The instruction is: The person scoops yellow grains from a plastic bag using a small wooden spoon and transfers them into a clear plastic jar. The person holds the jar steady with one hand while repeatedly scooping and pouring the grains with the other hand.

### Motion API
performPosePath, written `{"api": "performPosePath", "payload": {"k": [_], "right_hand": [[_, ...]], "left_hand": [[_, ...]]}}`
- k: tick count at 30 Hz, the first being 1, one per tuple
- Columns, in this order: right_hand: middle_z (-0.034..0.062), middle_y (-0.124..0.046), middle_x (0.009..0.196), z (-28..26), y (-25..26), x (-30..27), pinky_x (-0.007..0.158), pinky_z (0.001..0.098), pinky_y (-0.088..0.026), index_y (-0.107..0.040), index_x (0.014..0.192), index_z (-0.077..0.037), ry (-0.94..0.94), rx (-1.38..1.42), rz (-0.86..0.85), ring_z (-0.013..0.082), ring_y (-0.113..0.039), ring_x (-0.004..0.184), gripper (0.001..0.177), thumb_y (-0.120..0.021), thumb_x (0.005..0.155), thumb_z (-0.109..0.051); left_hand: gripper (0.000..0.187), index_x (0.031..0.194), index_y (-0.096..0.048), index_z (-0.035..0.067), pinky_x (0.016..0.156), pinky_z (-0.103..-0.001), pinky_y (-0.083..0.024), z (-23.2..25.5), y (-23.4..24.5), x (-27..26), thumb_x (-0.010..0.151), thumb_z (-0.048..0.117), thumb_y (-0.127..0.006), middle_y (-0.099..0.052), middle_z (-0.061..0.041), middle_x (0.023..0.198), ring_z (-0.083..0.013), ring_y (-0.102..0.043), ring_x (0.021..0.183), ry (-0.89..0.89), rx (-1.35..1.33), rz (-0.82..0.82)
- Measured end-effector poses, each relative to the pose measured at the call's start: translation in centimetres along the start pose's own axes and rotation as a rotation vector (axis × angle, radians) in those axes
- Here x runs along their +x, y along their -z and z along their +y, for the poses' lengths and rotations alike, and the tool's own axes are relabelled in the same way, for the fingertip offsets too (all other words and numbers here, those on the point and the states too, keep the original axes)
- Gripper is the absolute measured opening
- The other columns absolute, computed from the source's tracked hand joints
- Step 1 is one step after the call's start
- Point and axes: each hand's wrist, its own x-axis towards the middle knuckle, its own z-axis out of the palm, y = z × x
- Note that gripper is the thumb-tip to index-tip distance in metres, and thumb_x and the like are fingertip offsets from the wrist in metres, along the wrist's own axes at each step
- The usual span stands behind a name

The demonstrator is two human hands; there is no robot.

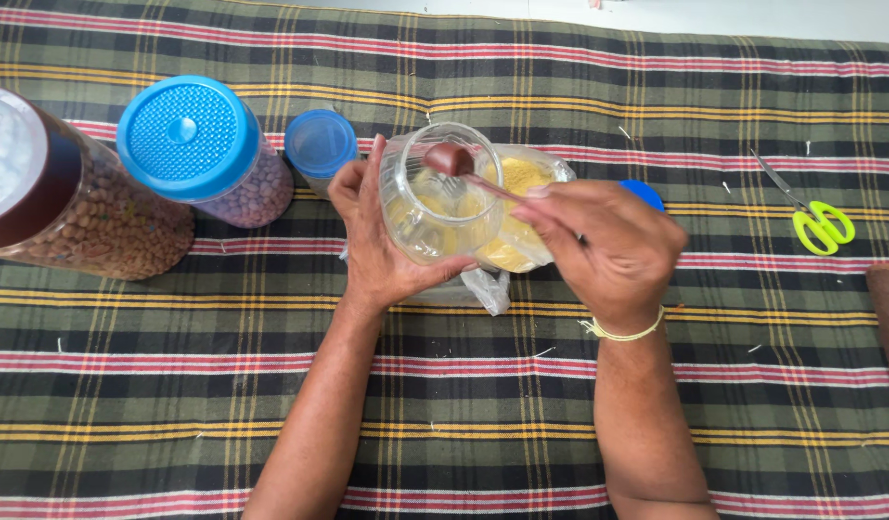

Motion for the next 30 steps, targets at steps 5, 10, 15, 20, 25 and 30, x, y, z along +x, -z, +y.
{"api": "performPosePath", "payload": {"k": [5, 10, 15, 20, 25, 30], "right_hand": [[0.0131, -0.076, 0.092, 1.9, 0.9, -1.1, 0.063, 0.0242, -0.062, -0.074, 0.107, -0.001, -0.243, 0.406, 0.265, 0.0151, -0.075, 0.076, 0.009, -0.082, 0.103, -0.002], [0.0154, -0.075, 0.087, 5.1, 3.6, -1.3, 0.057, 0.0242, -0.058, -0.072, 0.106, 0.005, -0.419, 0.533, 0.356, 0.0160, -0.072, 0.066, 0.008, -0.080, 0.104, 0.002], [0.0094, -0.074, 0.084, 6.5, 4.4, -0.9, 0.054, 0.0177, -0.051, -0.076, 0.102, 0.002, -0.688, 0.273, 0.009, 0.0090, -0.070, 0.068, 0.010, -0.082, 0.097, -0.004], [0.0072, -0.074, 0.076, 6.8, 1.4, -1.1, 0.049, 0.0171, -0.049, -0.077, 0.095, 0.000, -0.722, 0.230, -0.117, 0.0070, -0.069, 0.062, 0.008, -0.082, 0.092, -0.005], [0.0068, -0.074, 0.074, 6.8, -1.0, -1.5, 0.050, 0.0166, -0.051, -0.077, 0.093, 0.002, -0.744, 0.287, -0.116, 0.0060, -0.068, 0.060, 0.009, -0.083, 0.089, -0.005], [0.0077, -0.074, 0.074, 7.2, -2.7, -2.0, 0.046, 0.0179, -0.048, -0.076, 0.090, 0.003, -0.846, 0.483, -0.073, 0.0061, -0.068, 0.058, 0.009, -0.081, 0.088, -0.003]], "left_hand": [[0.141, 0.165, -0.026, 0.008, 0.118, -0.050, -0.044, -0.9, -0.4, -0.5, 0.057, 0.065, -0.097, -0.041, -0.017, 0.144, -0.0310, -0.041, 0.136, 0.005, -0.152, 0.012], [0.138, 0.165, -0.029, 0.008, 0.122, -0.050, -0.045, -1.4, -0.9, -0.9, 0.059, 0.063, -0.098, -0.041, -0.018, 0.147, -0.0321, -0.041, 0.141, -0.009, -0.152, 0.032], [0.133, 0.166, -0.025, 0.004, 0.125, -0.045, -0.041, -1.6, -1.0, -1.1, 0.068, 0.057, -0.097, -0.041, -0.017, 0.152, -0.0312, -0.042, 0.144, -0.025, -0.199, 0.081], [0.127, 0.168, -0.021, 0.003, 0.131, -0.043, -0.035, -2.2, -1.6, -1.9, 0.076, 0.050, -0.094, -0.034, -0.018, 0.163, -0.0309, -0.039, 0.154, -0.026, -0.285, 0.098], [0.125, 0.169, -0.019, 0.002, 0.131, -0.041, -0.034, -2.3, -2.0, -2.2, 0.078, 0.048, -0.093, -0.035, -0.017, 0.163, -0.0285, -0.039, 0.154, -0.033, -0.369, 0.097], [0.122, 0.167, -0.023, 0.002, 0.130, -0.041, -0.036, -1.7, -2.2, -2.2, 0.078, 0.049, -0.093, -0.038, -0.016, 0.158, -0.0268, -0.042, 0.150, -0.033, -0.428, 0.099]]}}
